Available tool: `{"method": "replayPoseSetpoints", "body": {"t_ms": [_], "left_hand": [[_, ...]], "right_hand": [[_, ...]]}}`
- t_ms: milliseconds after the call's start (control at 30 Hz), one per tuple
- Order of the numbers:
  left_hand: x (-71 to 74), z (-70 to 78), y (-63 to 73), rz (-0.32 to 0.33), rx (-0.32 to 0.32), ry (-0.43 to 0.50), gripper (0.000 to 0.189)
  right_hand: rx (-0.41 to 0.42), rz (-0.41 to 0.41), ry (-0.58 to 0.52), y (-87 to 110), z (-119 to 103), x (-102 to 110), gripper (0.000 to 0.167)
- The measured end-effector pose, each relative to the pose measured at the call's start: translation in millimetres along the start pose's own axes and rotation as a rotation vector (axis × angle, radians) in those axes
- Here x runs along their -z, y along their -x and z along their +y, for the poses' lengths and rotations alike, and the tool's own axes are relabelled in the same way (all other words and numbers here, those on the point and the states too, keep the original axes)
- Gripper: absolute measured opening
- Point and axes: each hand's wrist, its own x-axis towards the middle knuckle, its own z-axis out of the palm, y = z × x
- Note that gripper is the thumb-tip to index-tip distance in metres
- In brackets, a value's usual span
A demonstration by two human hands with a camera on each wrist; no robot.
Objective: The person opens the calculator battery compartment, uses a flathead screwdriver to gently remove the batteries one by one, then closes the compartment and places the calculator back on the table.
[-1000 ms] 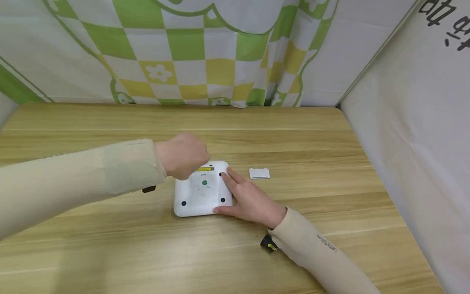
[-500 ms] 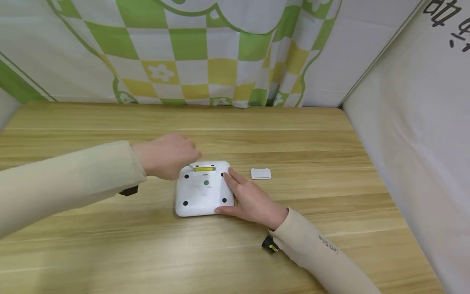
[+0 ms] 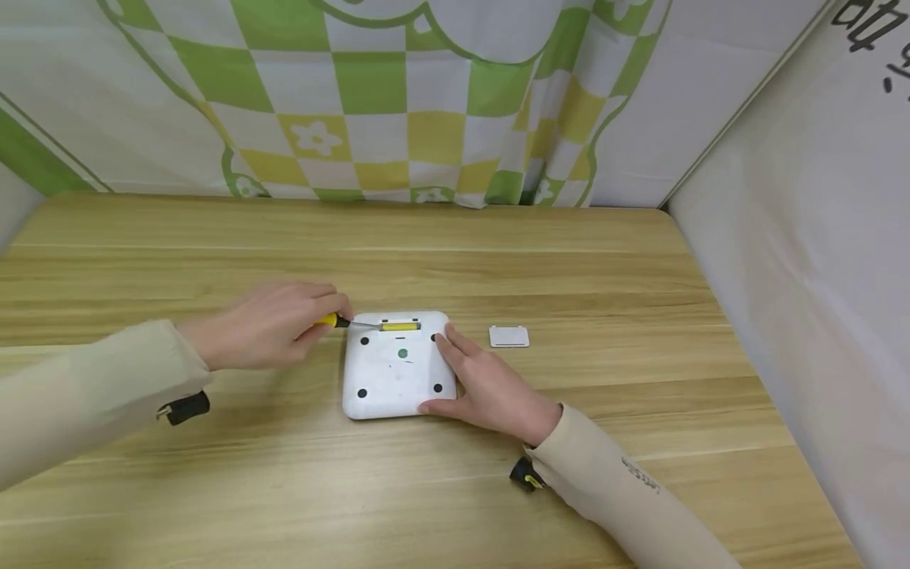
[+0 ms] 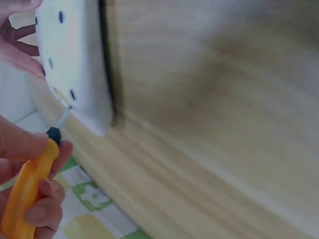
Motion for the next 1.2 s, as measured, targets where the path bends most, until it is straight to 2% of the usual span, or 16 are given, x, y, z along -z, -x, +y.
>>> {"method": "replayPoseSetpoints", "body": {"t_ms": [100, 200, 367, 567, 933, 1200], "left_hand": [[-7.8, -5.1, 7.5, 0.065, -0.013, 0.026, 0.027], [-13.2, -7.0, 12.0, 0.087, 0.005, 0.057, 0.025], [-19.5, -6.6, 16.3, 0.088, 0.062, 0.094, 0.024], [-26.5, -6.9, 19.9, 0.092, 0.101, 0.099, 0.025], [-32.6, -7.9, 25.7, 0.128, 0.102, 0.107, 0.028], [-33.5, -7.7, 25.3, 0.123, 0.115, 0.116, 0.026]], "right_hand": [[0.001, 0.004, 0.004, 0.3, 0, 0, 0.089], [0.003, 0.007, 0.006, 0.5, 0, 0, 0.088], [-0.002, 0.003, 0.011, 0.9, -1, 0, 0.088], [-0.005, -0.002, 0.012, 1.0, -1, 0, 0.088], [-0.010, -0.016, 0.010, -0.5, -3, 0, 0.089], [-0.012, -0.016, 0.002, -0.7, -3, 2, 0.088]]}}
